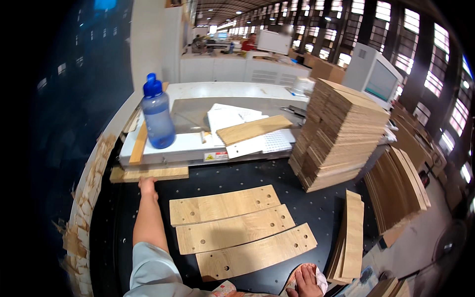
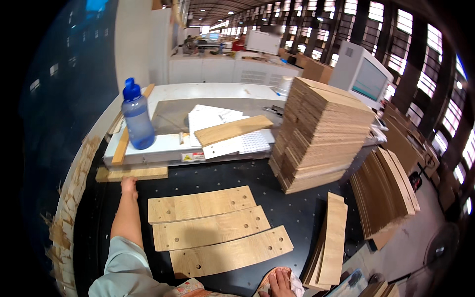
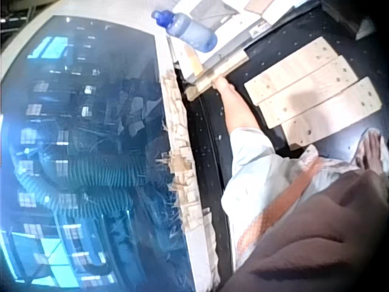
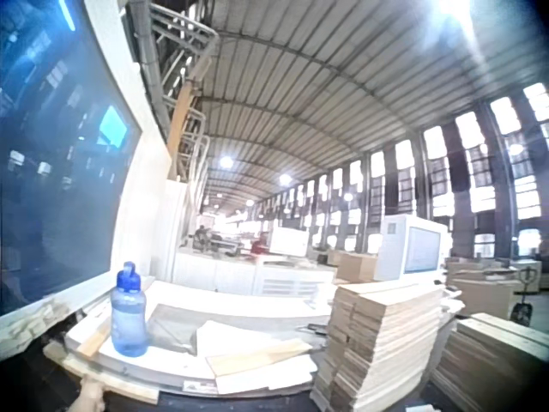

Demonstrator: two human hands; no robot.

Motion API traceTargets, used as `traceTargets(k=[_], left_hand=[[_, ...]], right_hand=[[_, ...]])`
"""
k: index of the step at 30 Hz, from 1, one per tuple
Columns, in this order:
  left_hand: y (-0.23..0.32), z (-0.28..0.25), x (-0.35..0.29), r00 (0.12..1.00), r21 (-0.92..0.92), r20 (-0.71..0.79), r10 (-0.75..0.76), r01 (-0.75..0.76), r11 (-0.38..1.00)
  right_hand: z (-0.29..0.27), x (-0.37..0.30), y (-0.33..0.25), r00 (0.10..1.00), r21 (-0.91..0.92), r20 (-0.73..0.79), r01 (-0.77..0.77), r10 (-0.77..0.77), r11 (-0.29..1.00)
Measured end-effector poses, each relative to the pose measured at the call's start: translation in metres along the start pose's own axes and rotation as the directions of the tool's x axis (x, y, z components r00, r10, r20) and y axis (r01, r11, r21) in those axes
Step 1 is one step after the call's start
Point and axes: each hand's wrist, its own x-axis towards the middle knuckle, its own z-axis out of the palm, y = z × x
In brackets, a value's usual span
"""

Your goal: The person pours water from a plastic bottle into a blue water bottle and secures the cap. They then pick up and inspect several rectangular wooden planks with pre-drilled holes, turning them over and stacking them on a workbench in a workshop environment.

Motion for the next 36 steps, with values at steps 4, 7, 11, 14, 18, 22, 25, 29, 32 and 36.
traceTargets(k=[4, 7, 11, 14, 18, 22, 25, 29, 32, 36], left_hand=[[0.002, -0.004, 0.002, 0.987, -0.212, 0.140, -0.075, 0.104, 0.972], [0.032, -0.040, 0.003, 0.961, -0.239, 0.206, -0.182, 0.229, 0.944], [0.082, 0.004, -0.101, 0.999, -0.080, -0.008, 0.032, -0.032, 0.996], [0.090, 0.010, -0.171, 0.955, -0.253, 0.216, 0.201, -0.144, 0.957], [0.083, 0.015, -0.262, 0.821, -0.364, 0.507, 0.262, -0.072, 0.929], [0.084, 0.015, -0.367, 0.629, -0.375, 0.656, 0.417, -0.208, 0.903], [0.087, 0.011, -0.440, 0.375, -0.321, 0.763, 0.526, -0.485, 0.813], [0.077, 0.005, -0.506, 0.160, -0.260, 0.893, 0.420, -0.578, 0.773], [0.067, -0.006, -0.529, 0.149, -0.258, 0.902, 0.406, -0.570, 0.780], [0.074, -0.031, -0.540, 0.173, -0.189, 0.897, 0.408, -0.683, 0.705]], right_hand=[[-0.007, 0.007, 0.002, 0.980, 0.011, 0.169, -0.104, 0.100, 0.995], [-0.008, 0.011, 0.003, 0.988, 0.029, 0.145, -0.054, 0.049, 0.998], [-0.011, 0.010, -0.002, 0.973, 0.140, 0.163, -0.186, 0.163, 0.972], [-0.005, 0.004, -0.005, 0.973, 0.130, 0.100, -0.219, 0.207, 0.967], [-0.002, -0.010, -0.006, 0.966, 0.112, 0.115, -0.243, 0.230, 0.964], [0.007, -0.030, -0.009, 0.980, 0.189, 0.074, -0.196, 0.185, 0.962], [0.001, -0.047, -0.012, 0.997, 0.129, -0.007, -0.078, 0.080, 0.989], [0.004, -0.066, -0.012, 0.999, 0.222, -0.025, 0.031, -0.026, 0.975], [0.010, -0.074, -0.005, 0.994, 0.185, -0.100, 0.057, -0.039, 0.981], [-0.009, -0.064, 0.006, 0.978, 0.136, -0.203, -0.027, 0.055, 0.990]])
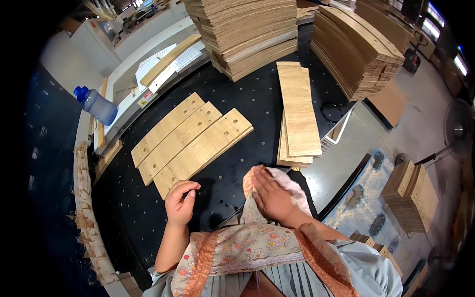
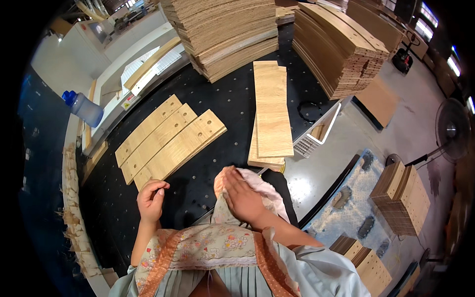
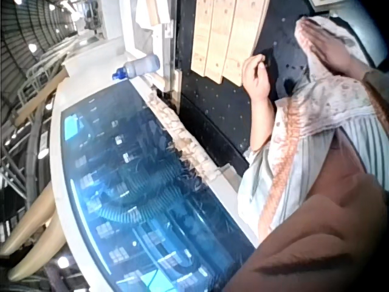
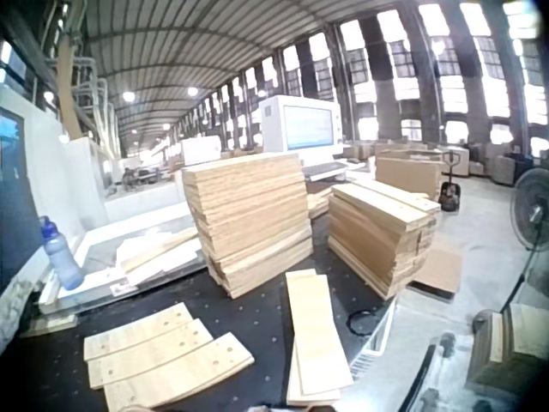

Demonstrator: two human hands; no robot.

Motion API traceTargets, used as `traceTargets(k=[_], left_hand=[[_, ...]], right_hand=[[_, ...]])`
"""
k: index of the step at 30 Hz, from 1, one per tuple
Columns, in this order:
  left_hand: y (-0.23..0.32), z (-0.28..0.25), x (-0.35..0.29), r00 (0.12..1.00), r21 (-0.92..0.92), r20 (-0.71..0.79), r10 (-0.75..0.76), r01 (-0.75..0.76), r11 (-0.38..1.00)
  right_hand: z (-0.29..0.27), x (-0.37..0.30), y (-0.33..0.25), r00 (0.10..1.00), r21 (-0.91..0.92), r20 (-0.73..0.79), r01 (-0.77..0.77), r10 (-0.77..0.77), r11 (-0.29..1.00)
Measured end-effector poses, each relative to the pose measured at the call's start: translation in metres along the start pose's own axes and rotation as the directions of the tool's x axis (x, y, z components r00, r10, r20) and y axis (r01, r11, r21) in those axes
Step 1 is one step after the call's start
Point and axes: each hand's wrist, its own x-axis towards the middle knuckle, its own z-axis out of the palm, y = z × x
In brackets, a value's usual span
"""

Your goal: The person pours water from a plastic bottle into a blue water bottle and secures the cap. They then pick up and inspect several rectangular wooden planks with pre-drilled holes, turning them over and stacking them on a workbench in a workshop environment.

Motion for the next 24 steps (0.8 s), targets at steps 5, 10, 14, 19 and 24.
traceTargets(k=[5, 10, 14, 19, 24], left_hand=[[-0.019, -0.015, -0.028, 0.963, -0.180, -0.157, -0.218, 0.189, 0.965], [-0.018, 0.005, -0.015, 0.959, -0.279, -0.133, -0.251, 0.207, 0.938], [-0.018, 0.010, -0.002, 0.988, -0.225, -0.059, -0.145, 0.129, 0.966], [-0.025, 0.005, -0.017, 0.990, -0.185, -0.028, -0.136, 0.129, 0.974], [-0.032, -0.001, -0.044, 0.956, -0.238, -0.122, -0.266, 0.232, 0.943]], right_hand=[[0.007, 0.028, 0.005, 1.000, -0.065, 0.016, 0.016, -0.015, 0.998], [0.024, 0.023, -0.005, 0.972, 0.023, -0.006, 0.236, -0.236, 0.972], [0.014, 0.006, -0.001, 0.962, 0.276, -0.018, 0.265, -0.271, 0.924], [-0.009, -0.003, 0.021, 0.971, 0.345, -0.235, 0.119, -0.037, 0.931], [-0.027, 0.024, 0.017, 0.975, 0.288, -0.209, 0.133, -0.074, 0.948]])
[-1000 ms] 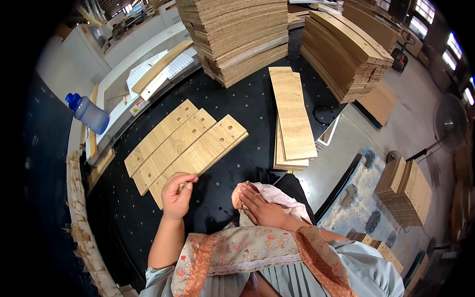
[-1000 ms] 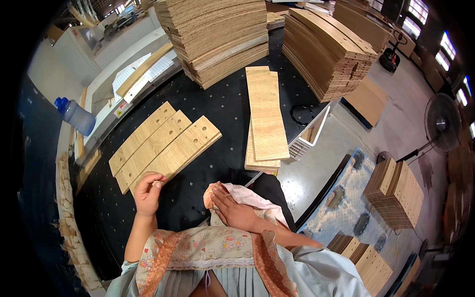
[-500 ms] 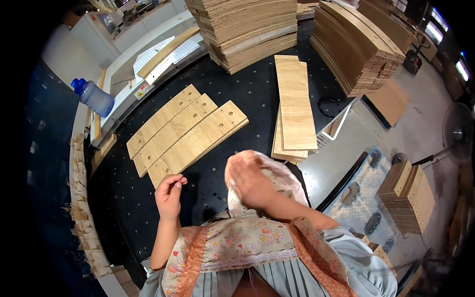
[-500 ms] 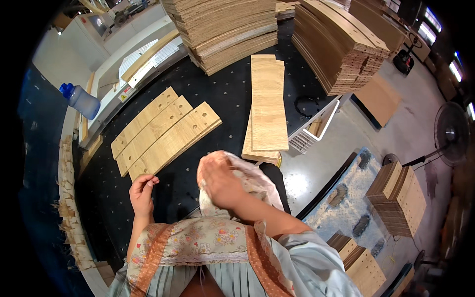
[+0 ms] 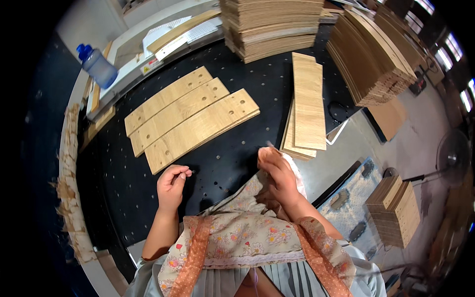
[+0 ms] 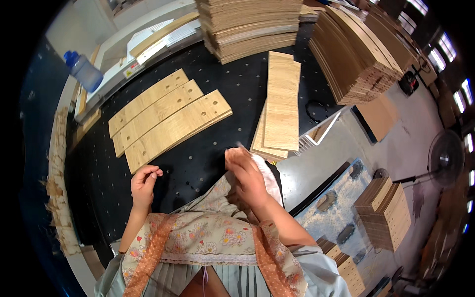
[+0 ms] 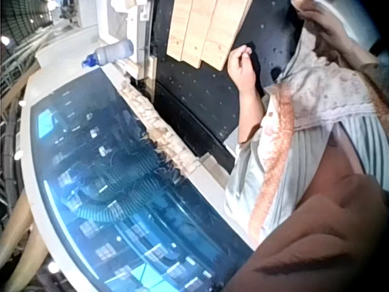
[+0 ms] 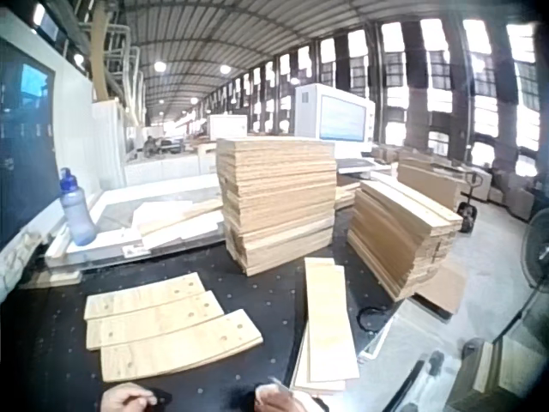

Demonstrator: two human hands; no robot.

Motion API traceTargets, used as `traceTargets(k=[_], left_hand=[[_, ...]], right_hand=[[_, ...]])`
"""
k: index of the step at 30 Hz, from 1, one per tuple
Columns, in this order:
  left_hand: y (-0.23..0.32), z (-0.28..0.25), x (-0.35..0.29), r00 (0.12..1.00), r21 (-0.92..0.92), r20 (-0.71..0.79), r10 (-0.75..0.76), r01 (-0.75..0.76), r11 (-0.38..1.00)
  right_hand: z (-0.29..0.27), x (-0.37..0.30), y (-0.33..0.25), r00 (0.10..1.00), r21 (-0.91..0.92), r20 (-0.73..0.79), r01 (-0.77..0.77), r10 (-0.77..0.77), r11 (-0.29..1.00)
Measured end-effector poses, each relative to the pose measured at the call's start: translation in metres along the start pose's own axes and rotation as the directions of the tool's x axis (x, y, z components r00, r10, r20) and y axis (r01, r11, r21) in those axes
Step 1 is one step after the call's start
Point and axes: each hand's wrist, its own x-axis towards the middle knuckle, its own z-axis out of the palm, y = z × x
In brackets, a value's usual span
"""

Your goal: The person pours water from a plastic bottle into a blue water bottle and secures the cap. They then pick up and inspect several rectangular wooden planks with pre-drilled holes, turning them over and stacking them on a workbench in a workshop environment.

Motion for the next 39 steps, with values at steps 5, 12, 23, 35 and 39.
traceTargets(k=[5, 12, 23, 35, 39], left_hand=[[-0.004, -0.022, -0.010, 0.995, 0.043, -0.094, -0.010, 0.014, 0.999], [-0.010, -0.021, -0.015, 0.952, -0.143, -0.279, -0.128, 0.090, 0.986], [0.003, -0.037, -0.007, 0.964, -0.070, -0.265, -0.020, 0.002, 0.998], [-0.030, -0.061, 0.044, 0.960, 0.709, -0.242, 0.144, 0.074, 0.701], [-0.044, -0.063, 0.040, 0.957, 0.812, -0.214, 0.195, 0.063, 0.580]], right_hand=[[0.040, 0.005, -0.005, 0.977, -0.397, 0.215, 0.080, 0.007, 0.914], [0.140, -0.010, -0.068, 0.785, 0.071, 0.335, 0.531, -0.522, 0.844], [0.122, 0.021, -0.040, 0.716, 0.087, 0.612, 0.360, -0.335, 0.929], [0.042, 0.011, -0.044, 0.782, -0.268, 0.623, 0.191, 0.019, 0.944], [0.090, -0.021, -0.054, 0.728, -0.127, 0.562, 0.545, -0.393, 0.828]])
